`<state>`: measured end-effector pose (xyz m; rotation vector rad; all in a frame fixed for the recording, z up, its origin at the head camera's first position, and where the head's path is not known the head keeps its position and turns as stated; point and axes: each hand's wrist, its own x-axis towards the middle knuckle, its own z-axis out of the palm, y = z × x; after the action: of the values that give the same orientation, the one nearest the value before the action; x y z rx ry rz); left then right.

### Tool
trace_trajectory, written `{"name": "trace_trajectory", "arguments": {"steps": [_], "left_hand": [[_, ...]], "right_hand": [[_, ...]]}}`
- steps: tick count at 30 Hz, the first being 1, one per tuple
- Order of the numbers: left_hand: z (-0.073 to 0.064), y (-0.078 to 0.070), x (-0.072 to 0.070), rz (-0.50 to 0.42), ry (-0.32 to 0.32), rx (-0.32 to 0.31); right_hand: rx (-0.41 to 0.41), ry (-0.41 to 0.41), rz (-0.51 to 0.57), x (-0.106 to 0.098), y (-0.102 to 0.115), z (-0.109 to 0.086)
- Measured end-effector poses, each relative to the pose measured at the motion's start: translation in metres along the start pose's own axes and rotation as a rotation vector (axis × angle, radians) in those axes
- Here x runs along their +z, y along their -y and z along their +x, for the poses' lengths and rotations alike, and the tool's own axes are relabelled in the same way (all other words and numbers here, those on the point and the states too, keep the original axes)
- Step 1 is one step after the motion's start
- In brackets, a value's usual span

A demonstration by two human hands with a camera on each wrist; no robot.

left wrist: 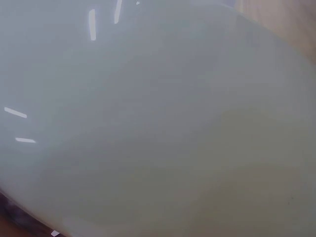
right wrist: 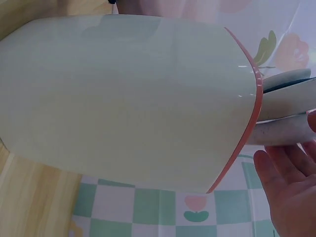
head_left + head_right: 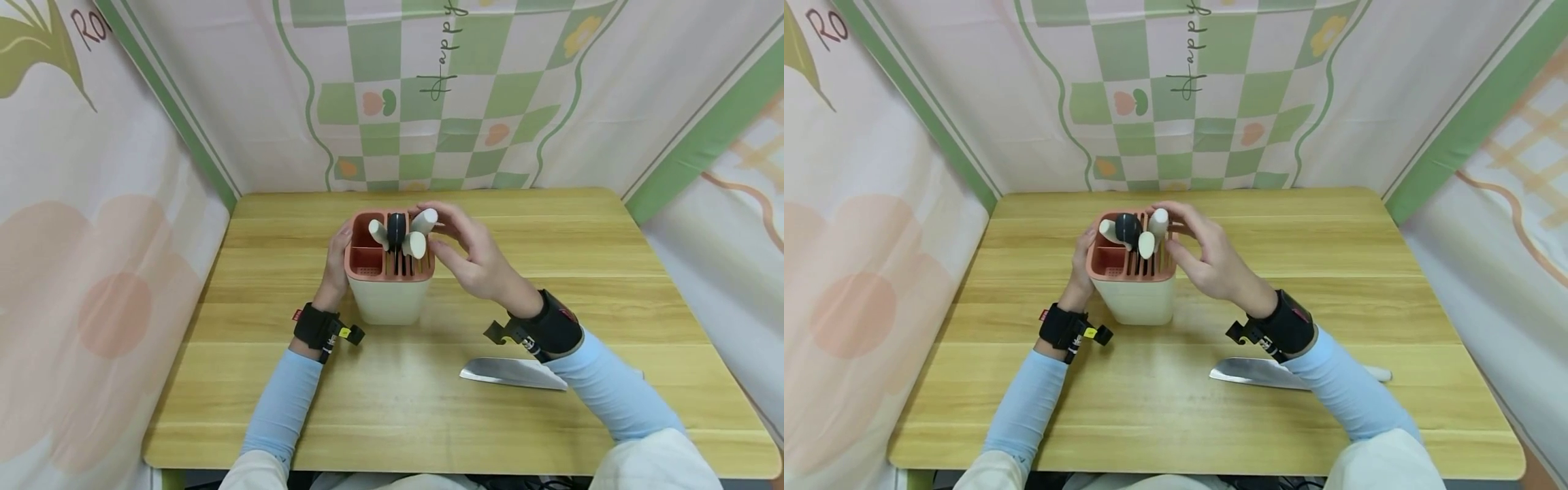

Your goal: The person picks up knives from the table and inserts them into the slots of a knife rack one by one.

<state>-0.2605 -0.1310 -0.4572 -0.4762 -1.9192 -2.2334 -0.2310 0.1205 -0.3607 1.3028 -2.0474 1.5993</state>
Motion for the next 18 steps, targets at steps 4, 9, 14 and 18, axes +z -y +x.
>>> {"name": "trace_trajectory", "arguments": {"steps": [4, 9, 14, 18], "left_hand": [[0.000, -0.001, 0.002, -0.019, 0.006, 0.004], [-0.001, 0.000, 0.002, -0.025, 0.016, 0.000], [-0.001, -0.001, 0.000, 0.004, 0.018, 0.004], [-0.001, -0.001, -0.001, 0.022, 0.017, 0.007]], "right_hand": [[0.011, -0.027, -0.002, -0.004, 0.001, -0.006], [0.033, -0.057, -0.013, -0.016, 0.007, -0.018], [0.032, -0.079, -0.049, -0.027, 0.010, -0.033], [0.029, -0.097, -0.073, -0.034, 0.010, -0.049]]}}
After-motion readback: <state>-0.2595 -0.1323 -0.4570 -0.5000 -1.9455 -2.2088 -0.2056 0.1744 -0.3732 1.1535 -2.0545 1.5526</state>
